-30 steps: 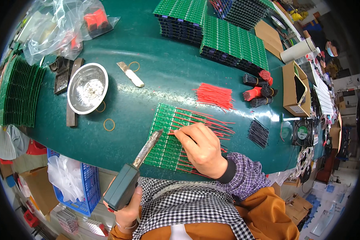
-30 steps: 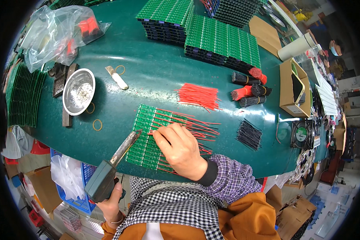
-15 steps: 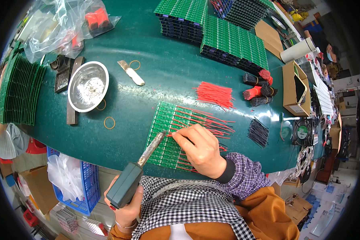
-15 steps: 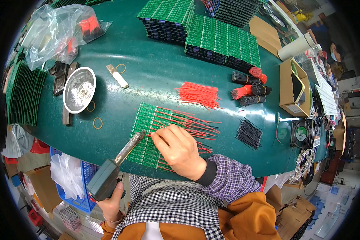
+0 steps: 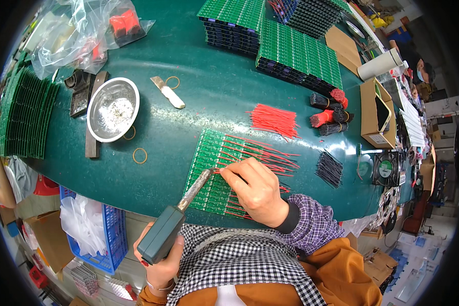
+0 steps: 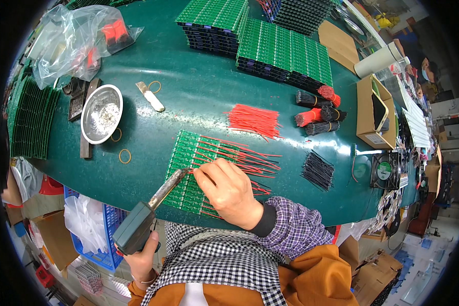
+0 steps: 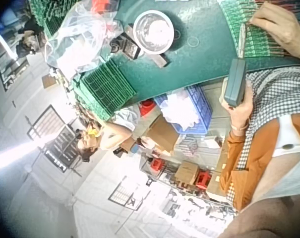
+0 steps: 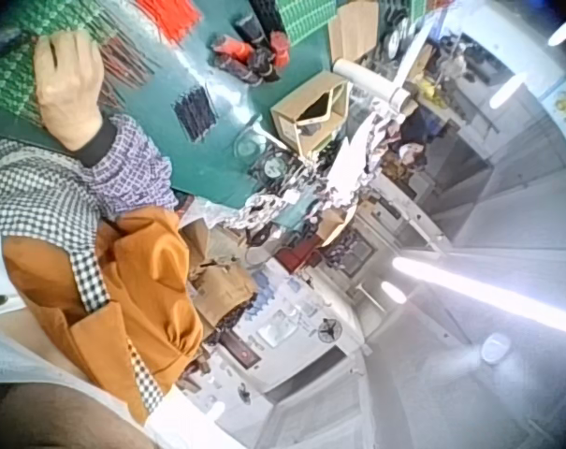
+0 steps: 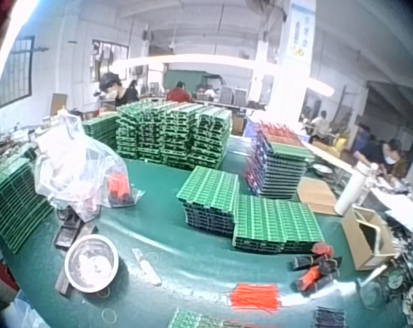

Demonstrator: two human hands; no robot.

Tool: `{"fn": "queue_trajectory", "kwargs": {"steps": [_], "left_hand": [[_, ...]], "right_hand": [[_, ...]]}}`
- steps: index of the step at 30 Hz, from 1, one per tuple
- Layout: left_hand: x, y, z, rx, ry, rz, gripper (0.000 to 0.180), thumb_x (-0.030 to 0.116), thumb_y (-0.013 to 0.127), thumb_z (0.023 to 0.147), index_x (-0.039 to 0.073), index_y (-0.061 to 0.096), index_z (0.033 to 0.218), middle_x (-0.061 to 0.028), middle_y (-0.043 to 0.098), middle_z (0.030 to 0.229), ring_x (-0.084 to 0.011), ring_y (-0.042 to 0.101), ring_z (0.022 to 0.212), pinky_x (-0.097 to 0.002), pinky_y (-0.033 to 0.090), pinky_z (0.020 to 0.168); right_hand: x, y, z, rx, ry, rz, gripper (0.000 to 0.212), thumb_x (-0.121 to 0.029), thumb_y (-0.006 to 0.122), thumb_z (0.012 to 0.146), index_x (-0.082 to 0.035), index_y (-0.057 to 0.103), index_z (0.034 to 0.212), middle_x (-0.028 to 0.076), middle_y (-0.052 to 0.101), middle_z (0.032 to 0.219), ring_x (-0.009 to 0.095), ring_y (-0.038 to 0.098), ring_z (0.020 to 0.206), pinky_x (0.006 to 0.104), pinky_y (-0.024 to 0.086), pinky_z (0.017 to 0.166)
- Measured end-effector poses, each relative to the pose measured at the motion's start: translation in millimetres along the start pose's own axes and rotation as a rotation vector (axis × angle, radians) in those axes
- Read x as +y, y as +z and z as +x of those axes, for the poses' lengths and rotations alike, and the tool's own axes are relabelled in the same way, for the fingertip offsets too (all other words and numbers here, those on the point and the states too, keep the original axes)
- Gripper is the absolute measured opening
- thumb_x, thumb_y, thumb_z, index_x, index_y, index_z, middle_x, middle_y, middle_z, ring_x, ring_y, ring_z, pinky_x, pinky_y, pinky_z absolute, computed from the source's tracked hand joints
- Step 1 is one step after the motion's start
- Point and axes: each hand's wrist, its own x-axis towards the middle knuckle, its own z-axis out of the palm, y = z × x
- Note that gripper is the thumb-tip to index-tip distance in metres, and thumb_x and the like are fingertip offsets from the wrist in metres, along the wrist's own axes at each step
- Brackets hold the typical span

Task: The person solders red wires onto a circuit board panel using a soldering tool while positioning each wire by hand.

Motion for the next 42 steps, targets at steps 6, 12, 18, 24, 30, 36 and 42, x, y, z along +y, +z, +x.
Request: {"fn": "queue_trajectory", "kwargs": {"steps": [6,12,18,24,30,36,42], "left_hand": [[-3.0,-10.7,-9.8,-0.055,-0.12,0.014,0.029,0.0,0.082,0.083,-0.003,0.071,0.109,-0.0063,0.071,0.095,-0.016,0.066,0.078,-0.0303,0.053,0.071],[-9.9,-5.9,-12.5,0.049,-0.041,0.05,0.032,0.004,0.081,0.071,-0.006,0.073,0.101,-0.0141,0.069,0.087,-0.0244,0.066,0.068,-0.0339,0.053,0.063],[-1.4,-3.0,-9.7,0.071,-0.036,-0.013,0.034,0.003,0.081,0.071,-0.007,0.074,0.102,-0.0154,0.07,0.089,-0.0234,0.068,0.072,-0.0333,0.054,0.065],[1.7,-4.3,-10.2,0.087,-0.078,-0.047,0.033,0.002,0.08,0.071,-0.007,0.074,0.102,-0.0138,0.07,0.088,-0.0216,0.067,0.071,-0.0326,0.053,0.064],[-0.8,-5.5,-10.8,0.061,-0.024,-0.013,0.029,0.001,0.079,0.071,-0.005,0.073,0.098,-0.0123,0.068,0.086,-0.0217,0.064,0.067,-0.0319,0.051,0.062],[-1.5,-4.9,-9.8,0.031,-0.046,-0.038,0.027,0.001,0.079,0.07,-0.004,0.073,0.095,-0.0126,0.067,0.085,-0.0222,0.064,0.067,-0.0321,0.051,0.061],[1.7,-4.0,-8.1,0.016,-0.055,-0.007,0.026,0.002,0.079,0.069,-0.004,0.073,0.094,-0.0117,0.067,0.084,-0.0225,0.064,0.066,-0.0324,0.05,0.06]], "right_hand": [[0.2,0.1,-0.1,0.001,0.002,-0.006,0.026,0.0,0.073,0.073,0.003,0.073,0.098,0.009,0.069,0.093,0.024,0.067,0.081,0.0347,0.056,0.065],[1.2,2.2,-2.9,-0.005,-0.011,-0.003,0.031,-0.002,0.071,0.071,0.004,0.071,0.101,0.01,0.066,0.095,0.024,0.065,0.084,0.0344,0.054,0.071],[-0.1,2.6,-1.6,0.017,-0.01,-0.004,0.028,0.001,0.074,0.072,0.003,0.072,0.1,0.01,0.068,0.095,0.024,0.066,0.083,0.0348,0.055,0.068],[-6.8,-1.5,-2.4,0.033,-0.011,0.022,0.029,0.001,0.075,0.07,0.003,0.073,0.1,0.01,0.069,0.093,0.024,0.066,0.08,0.0351,0.055,0.065],[-6.7,-0.5,-3.6,0.009,-0.011,0.024,0.03,-0.001,0.073,0.071,0.004,0.074,0.1,0.01,0.068,0.093,0.024,0.066,0.08,0.0346,0.055,0.065],[-6.8,0.0,-3.7,0.003,-0.014,0.02,0.029,-0.002,0.072,0.072,0.003,0.074,0.1,0.009,0.068,0.093,0.023,0.065,0.08,0.0344,0.054,0.065],[-7.4,0.7,-4.2,0.001,-0.007,0.017,0.028,-0.002,0.072,0.072,0.003,0.074,0.1,0.009,0.068,0.094,0.024,0.066,0.08,0.0346,0.055,0.065]]}}
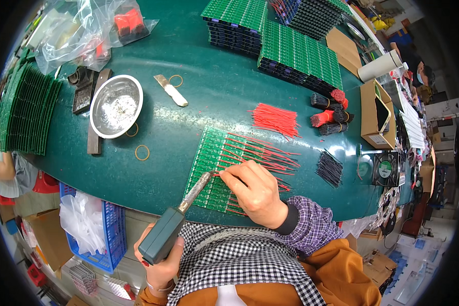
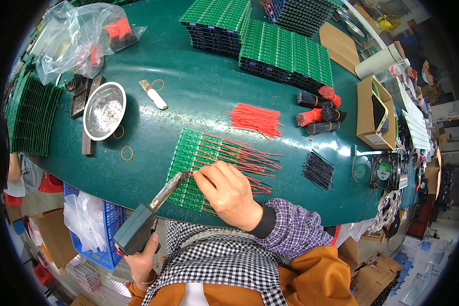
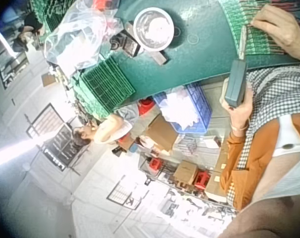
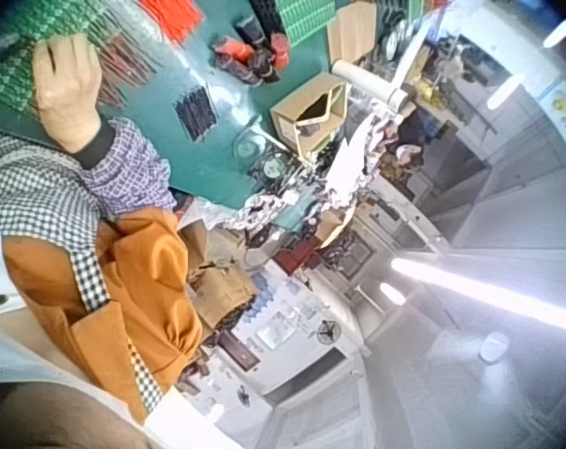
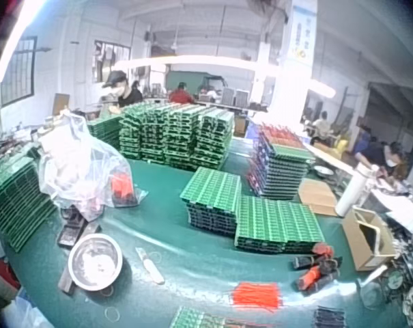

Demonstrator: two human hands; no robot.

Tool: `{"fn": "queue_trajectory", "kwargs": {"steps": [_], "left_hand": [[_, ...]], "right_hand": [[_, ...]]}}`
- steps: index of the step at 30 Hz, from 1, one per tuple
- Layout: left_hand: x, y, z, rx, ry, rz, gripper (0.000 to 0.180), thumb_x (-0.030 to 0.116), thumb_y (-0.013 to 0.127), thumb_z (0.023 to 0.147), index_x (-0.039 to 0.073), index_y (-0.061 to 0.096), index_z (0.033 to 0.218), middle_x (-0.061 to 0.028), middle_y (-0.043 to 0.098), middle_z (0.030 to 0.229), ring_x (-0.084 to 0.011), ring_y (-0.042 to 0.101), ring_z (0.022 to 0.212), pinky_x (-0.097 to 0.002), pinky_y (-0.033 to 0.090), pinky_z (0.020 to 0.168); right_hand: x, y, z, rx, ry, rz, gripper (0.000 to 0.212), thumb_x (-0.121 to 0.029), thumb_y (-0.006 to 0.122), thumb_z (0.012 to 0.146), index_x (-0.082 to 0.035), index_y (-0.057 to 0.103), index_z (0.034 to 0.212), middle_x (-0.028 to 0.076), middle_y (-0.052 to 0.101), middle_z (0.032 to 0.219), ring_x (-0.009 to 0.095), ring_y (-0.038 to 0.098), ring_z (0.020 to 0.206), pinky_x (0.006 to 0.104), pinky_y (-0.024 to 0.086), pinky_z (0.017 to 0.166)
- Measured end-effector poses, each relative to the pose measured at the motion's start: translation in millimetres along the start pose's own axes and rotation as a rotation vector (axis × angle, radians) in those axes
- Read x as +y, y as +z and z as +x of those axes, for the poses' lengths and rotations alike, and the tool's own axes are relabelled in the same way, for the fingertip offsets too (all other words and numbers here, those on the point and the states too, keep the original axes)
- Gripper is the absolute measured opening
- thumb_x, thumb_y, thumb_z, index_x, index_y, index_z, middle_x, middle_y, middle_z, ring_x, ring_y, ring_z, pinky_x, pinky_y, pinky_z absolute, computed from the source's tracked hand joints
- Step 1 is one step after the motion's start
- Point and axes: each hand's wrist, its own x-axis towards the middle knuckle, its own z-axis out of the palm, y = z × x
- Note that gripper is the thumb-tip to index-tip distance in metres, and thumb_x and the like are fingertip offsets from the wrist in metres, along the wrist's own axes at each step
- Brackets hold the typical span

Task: The person solders red wires onto a circuit board panel using a soldering tool while positioning each wire by hand.

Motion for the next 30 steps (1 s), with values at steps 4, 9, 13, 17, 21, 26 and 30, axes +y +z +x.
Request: {"fn": "queue_trajectory", "kwargs": {"steps": [4,9,13,17,21,26,30], "left_hand": [[-2.4,-0.4,-0.6,0.001,0.014,0.014,0.026,0.002,0.078,0.07,-0.004,0.074,0.095,-0.0115,0.066,0.083,-0.0228,0.063,0.065,-0.0331,0.05,0.058],[-5.3,-5.1,-4.7,0.022,-0.001,-0.004,0.028,0.003,0.078,0.07,-0.005,0.073,0.096,-0.0128,0.066,0.082,-0.0236,0.063,0.064,-0.0338,0.049,0.058],[-6.0,-7.3,-7.8,0.029,-0.02,-0.004,0.029,0.004,0.079,0.071,-0.005,0.073,0.098,-0.0138,0.067,0.084,-0.0241,0.064,0.065,-0.0339,0.05,0.06],[-8.6,-8.7,-11.1,0.062,-0.016,-0.034,0.031,0.005,0.081,0.073,-0.007,0.073,0.101,-0.0132,0.069,0.087,-0.0227,0.066,0.069,-0.0333,0.052,0.063],[-4.7,-7.5,-11.5,0.082,-0.001,-0.042,0.033,0.006,0.082,0.073,-0.007,0.073,0.103,-0.0128,0.071,0.088,-0.0217,0.067,0.071,-0.0328,0.053,0.065],[-1.3,-7.8,-12.9,0.089,-0.031,-0.077,0.033,0.005,0.082,0.073,-0.007,0.073,0.103,-0.0122,0.071,0.088,-0.0204,0.067,0.071,-0.0322,0.053,0.064],[-3.2,-8.1,-14.2,0.078,-0.047,-0.085,0.033,0.004,0.082,0.073,-0.007,0.073,0.103,-0.0115,0.07,0.087,-0.0193,0.066,0.07,-0.0315,0.052,0.063]], "right_hand": [[0.3,0.7,-0.7,0.001,0.005,-0.002,0.029,-0.002,0.072,0.072,0.002,0.074,0.1,0.009,0.068,0.094,0.024,0.066,0.081,0.0351,0.055,0.066],[-0.5,0.0,0.2,-0.004,0.01,0.002,0.029,-0.001,0.072,0.072,0.002,0.073,0.101,0.009,0.068,0.094,0.024,0.066,0.081,0.0355,0.055,0.066],[-0.9,-0.4,0.0,-0.005,0.015,0.001,0.03,0.001,0.072,0.071,0.002,0.073,0.101,0.009,0.068,0.094,0.025,0.066,0.081,0.0357,0.055,0.066],[-2.3,0.4,0.1,-0.001,0.014,-0.006,0.03,0.002,0.072,0.07,0.002,0.074,0.1,0.009,0.068,0.094,0.024,0.066,0.081,0.0358,0.055,0.066],[-3.0,0.5,-0.5,0.036,0.009,0.002,0.032,0.004,0.072,0.068,0.003,0.074,0.1,0.009,0.069,0.093,0.025,0.066,0.08,0.0361,0.055,0.066],[-8.5,-4.1,-4.1,0.043,0.007,0.022,0.033,0.004,0.071,0.068,0.003,0.074,0.101,0.01,0.069,0.093,0.025,0.065,0.08,0.0364,0.055,0.066],[-8.8,-1.7,-7.6,0.031,0.021,0.037,0.034,0.005,0.071,0.067,0.002,0.074,0.102,0.01,0.068,0.092,0.025,0.065,0.078,0.0361,0.054,0.065]]}}
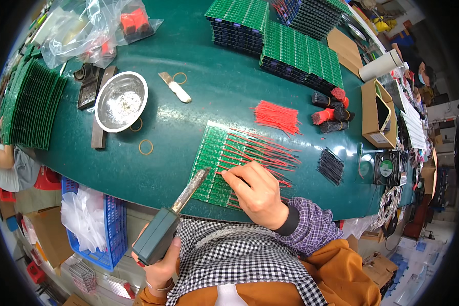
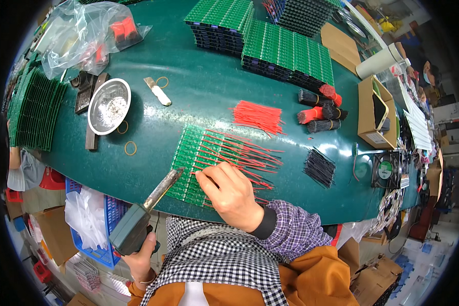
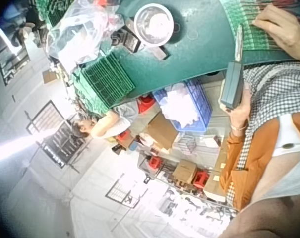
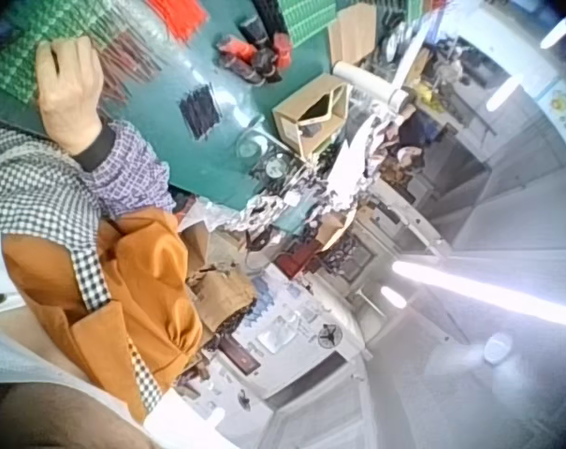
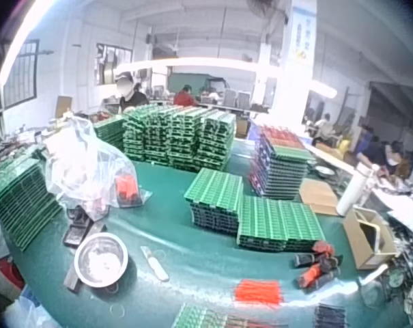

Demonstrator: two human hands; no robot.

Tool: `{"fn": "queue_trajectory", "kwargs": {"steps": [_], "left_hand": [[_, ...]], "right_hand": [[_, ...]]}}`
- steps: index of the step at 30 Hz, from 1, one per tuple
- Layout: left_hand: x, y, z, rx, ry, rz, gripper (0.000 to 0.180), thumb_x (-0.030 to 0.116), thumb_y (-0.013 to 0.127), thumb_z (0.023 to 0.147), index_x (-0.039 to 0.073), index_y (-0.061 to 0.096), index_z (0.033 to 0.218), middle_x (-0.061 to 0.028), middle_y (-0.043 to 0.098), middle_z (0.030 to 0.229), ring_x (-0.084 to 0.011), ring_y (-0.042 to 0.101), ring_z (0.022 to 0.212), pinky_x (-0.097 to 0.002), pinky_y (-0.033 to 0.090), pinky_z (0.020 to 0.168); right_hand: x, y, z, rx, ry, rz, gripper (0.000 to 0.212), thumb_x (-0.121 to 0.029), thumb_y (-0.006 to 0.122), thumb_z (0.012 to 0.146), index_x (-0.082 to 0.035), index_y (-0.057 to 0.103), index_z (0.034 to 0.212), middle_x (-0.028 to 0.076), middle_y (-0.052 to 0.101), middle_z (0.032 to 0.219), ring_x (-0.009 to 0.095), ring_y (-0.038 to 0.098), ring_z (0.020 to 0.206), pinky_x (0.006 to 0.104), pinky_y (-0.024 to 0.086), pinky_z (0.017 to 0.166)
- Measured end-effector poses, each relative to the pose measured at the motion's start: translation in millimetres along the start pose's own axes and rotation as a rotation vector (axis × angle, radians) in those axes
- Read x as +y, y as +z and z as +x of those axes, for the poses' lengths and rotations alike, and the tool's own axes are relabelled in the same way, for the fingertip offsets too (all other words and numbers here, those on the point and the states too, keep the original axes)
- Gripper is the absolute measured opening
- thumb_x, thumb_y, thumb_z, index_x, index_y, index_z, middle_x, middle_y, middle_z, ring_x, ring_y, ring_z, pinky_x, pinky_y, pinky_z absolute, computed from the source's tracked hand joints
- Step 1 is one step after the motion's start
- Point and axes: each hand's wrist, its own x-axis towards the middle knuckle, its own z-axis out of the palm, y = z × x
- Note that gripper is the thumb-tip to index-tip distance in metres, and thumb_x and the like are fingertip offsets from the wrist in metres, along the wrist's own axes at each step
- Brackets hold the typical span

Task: The person solders red wires onto a circuit board panel using a soldering tool while positioning each wire by hand.

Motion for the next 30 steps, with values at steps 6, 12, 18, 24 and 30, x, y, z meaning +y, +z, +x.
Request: {"fn": "queue_trajectory", "kwargs": {"steps": [6,12,18,24,30], "left_hand": [[-0.9,1.1,1.2,-0.025,0.038,0.026,0.028,0.0,0.08,0.071,-0.006,0.073,0.098,-0.0113,0.068,0.086,-0.0197,0.065,0.069,-0.0312,0.052,0.063],[-1.6,0.7,0.4,-0.051,0.038,0.063,0.027,0.001,0.08,0.071,-0.005,0.073,0.096,-0.0116,0.068,0.086,-0.0204,0.065,0.069,-0.0314,0.052,0.063],[-0.1,2.3,1.5,-0.051,0.012,0.063,0.027,0.002,0.08,0.071,-0.005,0.073,0.096,-0.0118,0.068,0.086,-0.0207,0.065,0.068,-0.0313,0.052,0.063],[-1.9,2.9,2.7,-0.062,0.02,0.053,0.028,0.003,0.08,0.071,-0.004,0.073,0.097,-0.0114,0.067,0.085,-0.0202,0.063,0.067,-0.0316,0.05,0.06],[-0.4,-0.6,2.9,-0.086,0.009,0.073,0.028,0.004,0.08,0.071,-0.005,0.073,0.097,-0.0118,0.067,0.085,-0.0212,0.063,0.066,-0.0324,0.049,0.059]], "right_hand": [[0.2,1.2,-0.1,0.002,0.005,-0.006,0.034,0.007,0.072,0.068,0.002,0.074,0.101,0.009,0.067,0.091,0.024,0.064,0.076,0.0352,0.053,0.063],[0.4,2.4,-1.6,0.007,0.013,-0.011,0.034,0.008,0.074,0.068,0.002,0.074,0.101,0.009,0.067,0.09,0.024,0.063,0.075,0.0352,0.053,0.062],[0.3,2.8,-1.5,0.003,0.022,-0.015,0.034,0.009,0.074,0.068,0.002,0.074,0.101,0.009,0.067,0.089,0.024,0.063,0.074,0.0351,0.053,0.062],[1.2,3.8,-1.8,0.007,0.021,-0.019,0.033,0.009,0.075,0.068,0.002,0.074,0.1,0.008,0.067,0.088,0.024,0.063,0.074,0.0349,0.053,0.061],[1.1,4.8,-1.6,0.015,0.02,-0.026,0.032,0.009,0.076,0.068,0.002,0.074,0.099,0.008,0.066,0.087,0.024,0.063,0.073,0.0347,0.053,0.061]]}}
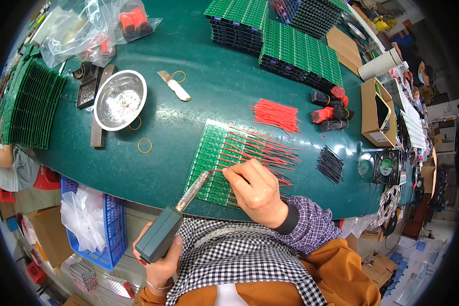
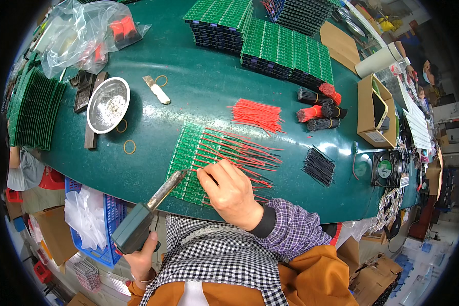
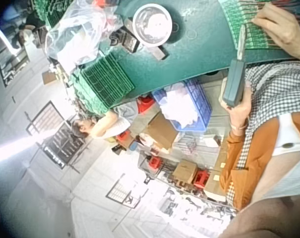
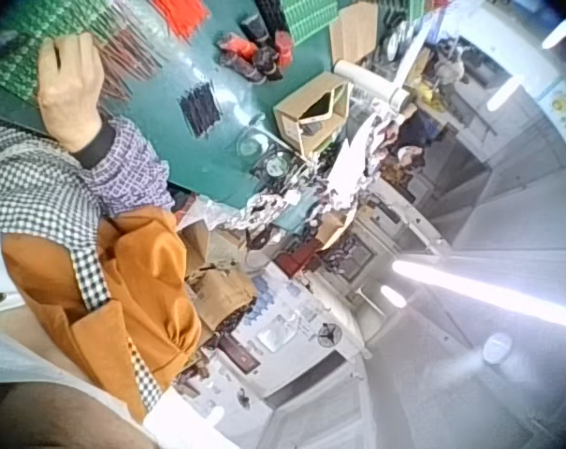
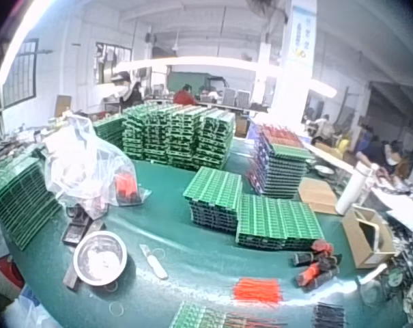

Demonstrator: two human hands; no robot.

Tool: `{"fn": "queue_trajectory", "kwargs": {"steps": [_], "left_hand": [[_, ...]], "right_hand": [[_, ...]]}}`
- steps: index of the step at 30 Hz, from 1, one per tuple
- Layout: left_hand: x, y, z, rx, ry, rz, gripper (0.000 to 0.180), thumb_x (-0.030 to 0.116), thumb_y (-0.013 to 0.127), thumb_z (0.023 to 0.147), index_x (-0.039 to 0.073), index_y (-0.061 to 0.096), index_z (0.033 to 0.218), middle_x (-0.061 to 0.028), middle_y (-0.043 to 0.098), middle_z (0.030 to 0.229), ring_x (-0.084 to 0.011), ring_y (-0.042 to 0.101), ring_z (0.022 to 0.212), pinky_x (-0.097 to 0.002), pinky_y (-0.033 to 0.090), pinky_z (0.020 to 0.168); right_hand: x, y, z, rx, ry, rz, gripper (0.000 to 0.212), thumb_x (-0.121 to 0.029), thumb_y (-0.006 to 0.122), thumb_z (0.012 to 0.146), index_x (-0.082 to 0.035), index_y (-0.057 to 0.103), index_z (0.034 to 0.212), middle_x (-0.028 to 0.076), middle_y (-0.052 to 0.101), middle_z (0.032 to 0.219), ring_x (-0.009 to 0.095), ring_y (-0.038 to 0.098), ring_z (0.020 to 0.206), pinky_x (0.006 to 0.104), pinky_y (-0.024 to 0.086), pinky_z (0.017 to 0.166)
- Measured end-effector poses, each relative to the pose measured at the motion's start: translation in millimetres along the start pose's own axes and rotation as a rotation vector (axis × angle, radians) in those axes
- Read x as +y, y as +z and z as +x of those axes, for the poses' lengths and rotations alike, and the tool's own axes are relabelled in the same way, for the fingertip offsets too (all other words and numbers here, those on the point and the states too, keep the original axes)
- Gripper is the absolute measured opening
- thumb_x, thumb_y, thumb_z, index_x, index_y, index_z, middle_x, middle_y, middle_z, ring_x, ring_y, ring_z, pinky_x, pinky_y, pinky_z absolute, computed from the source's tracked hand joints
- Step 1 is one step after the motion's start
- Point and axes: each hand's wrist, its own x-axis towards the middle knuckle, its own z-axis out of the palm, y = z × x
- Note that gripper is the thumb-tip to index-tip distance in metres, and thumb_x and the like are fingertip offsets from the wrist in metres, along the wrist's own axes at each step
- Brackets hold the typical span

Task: The person solders red wires onto a circuit board panel using a soldering tool while positioning each wire by hand.

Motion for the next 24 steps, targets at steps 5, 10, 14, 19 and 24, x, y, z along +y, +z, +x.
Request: {"fn": "queue_trajectory", "kwargs": {"steps": [5,10,14,19,24], "left_hand": [[-7.1,-3.3,-8.4,0.046,-0.039,-0.007,0.031,0.006,0.081,0.072,-0.006,0.074,0.099,-0.0134,0.069,0.087,-0.0245,0.065,0.067,-0.0342,0.051,0.062],[-12.7,-5.4,-13.1,0.064,-0.013,0.026,0.033,0.006,0.082,0.072,-0.006,0.074,0.102,-0.0149,0.071,0.089,-0.0252,0.067,0.069,-0.0342,0.053,0.065],[-5.8,0.7,-9.1,0.088,0.042,-0.013,0.033,0.006,0.083,0.074,-0.006,0.074,0.103,-0.0139,0.072,0.089,-0.0231,0.068,0.071,-0.0335,0.054,0.066],[-9.0,-4.9,-12.3,0.068,0.017,-0.064,0.034,0.002,0.082,0.079,-0.005,0.072,0.111,-0.0106,0.072,0.098,-0.0182,0.067,0.078,-0.0306,0.054,0.069],[-19.4,-11.4,-17.9,0.035,-0.021,-0.088,0.038,-0.003,0.08,0.083,-0.004,0.069,0.119,-0.009,0.072,0.106,-0.0135,0.065,0.082,-0.0264,0.053,0.068]], "right_hand": [[-0.7,-1.3,0.5,-0.009,0.002,-0.002,0.03,0.009,0.077,0.069,0.002,0.074,0.099,0.008,0.066,0.087,0.024,0.063,0.073,0.0346,0.053,0.061],[-1.6,-2.9,0.9,-0.015,0.005,-0.009,0.03,0.008,0.077,0.07,0.002,0.074,0.099,0.008,0.067,0.088,0.024,0.064,0.075,0.0347,0.053,0.061],[-1.9,-10.3,-0.5,-0.019,0.01,-0.011,0.03,0.009,0.077,0.07,0.002,0.074,0.1,0.008,0.067,0.089,0.024,0.065,0.076,0.0348,0.054,0.062],[2.9,-34.7,-13.6,-0.033,0.081,-0.061,0.033,0.006,0.071,0.071,0.002,0.073,0.103,0.009,0.067,0.094,0.025,0.065,0.081,0.035,0.056,0.068],[7.9,-64.7,-23.6,0.048,0.19,-0.169,0.028,0.012,0.077,0.077,0.0,0.074,0.102,0.01,0.068,0.09,0.027,0.065,0.079,0.0361,0.054,0.067]]}}
